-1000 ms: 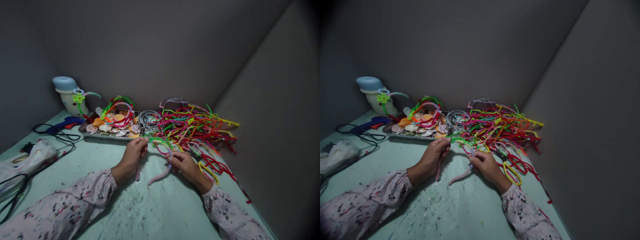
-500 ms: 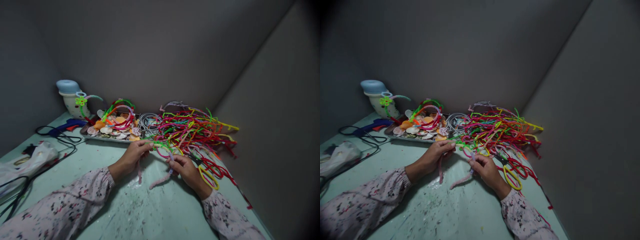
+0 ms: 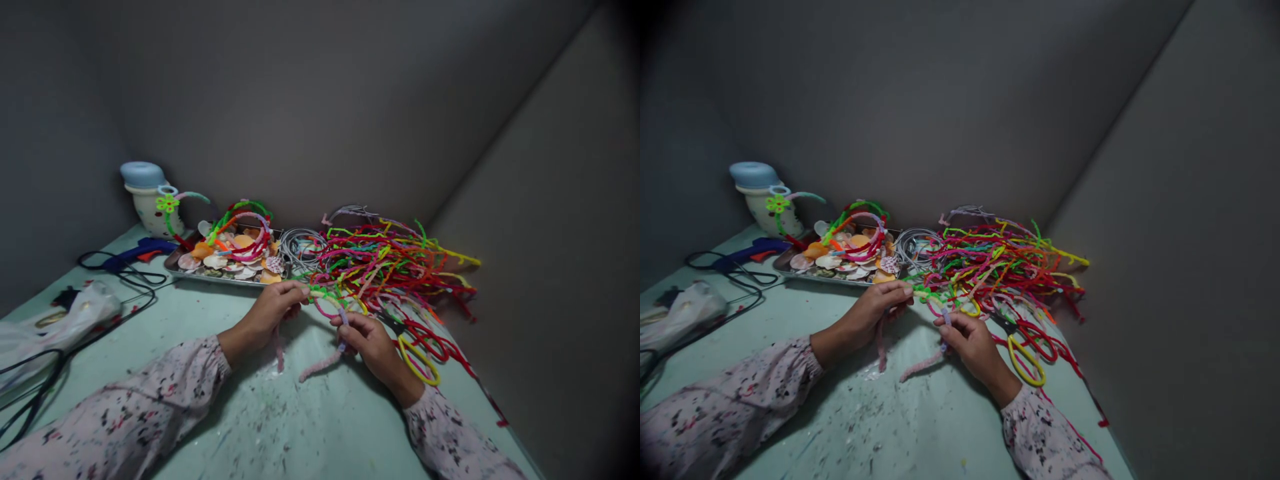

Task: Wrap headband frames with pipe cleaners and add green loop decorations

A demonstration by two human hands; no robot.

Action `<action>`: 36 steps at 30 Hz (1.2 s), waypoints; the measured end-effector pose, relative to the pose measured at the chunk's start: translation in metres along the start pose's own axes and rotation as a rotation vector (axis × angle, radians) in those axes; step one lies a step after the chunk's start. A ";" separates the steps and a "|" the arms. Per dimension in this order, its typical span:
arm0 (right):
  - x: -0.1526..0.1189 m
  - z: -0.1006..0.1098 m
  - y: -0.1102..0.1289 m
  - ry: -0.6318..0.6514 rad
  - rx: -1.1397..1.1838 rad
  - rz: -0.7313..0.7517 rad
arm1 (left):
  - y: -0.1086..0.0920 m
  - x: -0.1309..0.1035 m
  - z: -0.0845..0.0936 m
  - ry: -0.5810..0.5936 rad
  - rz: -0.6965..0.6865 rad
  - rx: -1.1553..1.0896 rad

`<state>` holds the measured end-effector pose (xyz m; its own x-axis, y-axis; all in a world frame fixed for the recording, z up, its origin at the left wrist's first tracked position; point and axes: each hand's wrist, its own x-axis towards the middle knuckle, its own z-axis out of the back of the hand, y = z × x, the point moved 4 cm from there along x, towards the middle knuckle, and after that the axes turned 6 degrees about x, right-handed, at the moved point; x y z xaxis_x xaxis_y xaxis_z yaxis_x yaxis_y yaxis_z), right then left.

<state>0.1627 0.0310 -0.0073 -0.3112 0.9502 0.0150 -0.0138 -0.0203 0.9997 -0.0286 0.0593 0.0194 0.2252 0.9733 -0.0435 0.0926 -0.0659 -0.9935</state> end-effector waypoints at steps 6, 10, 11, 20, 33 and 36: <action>-0.001 0.000 -0.002 0.013 -0.041 0.021 | -0.004 -0.001 -0.002 0.018 -0.022 0.079; -0.003 -0.001 -0.002 0.022 -0.040 0.025 | -0.004 -0.003 -0.003 0.015 -0.003 0.051; -0.003 0.000 -0.003 0.021 -0.038 0.025 | -0.004 -0.003 -0.003 0.013 0.003 0.043; -0.003 0.001 -0.006 0.012 -0.002 0.004 | -0.005 -0.006 -0.007 0.009 0.049 -0.042; -0.002 0.002 -0.001 0.006 -0.045 0.019 | -0.010 0.000 -0.005 0.124 0.063 0.126; -0.003 0.002 -0.002 0.015 -0.035 0.000 | -0.007 0.001 -0.005 0.114 0.065 0.093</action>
<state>0.1650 0.0290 -0.0094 -0.3254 0.9455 0.0142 -0.0466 -0.0310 0.9984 -0.0244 0.0595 0.0264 0.3373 0.9360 -0.1011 -0.0146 -0.1021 -0.9947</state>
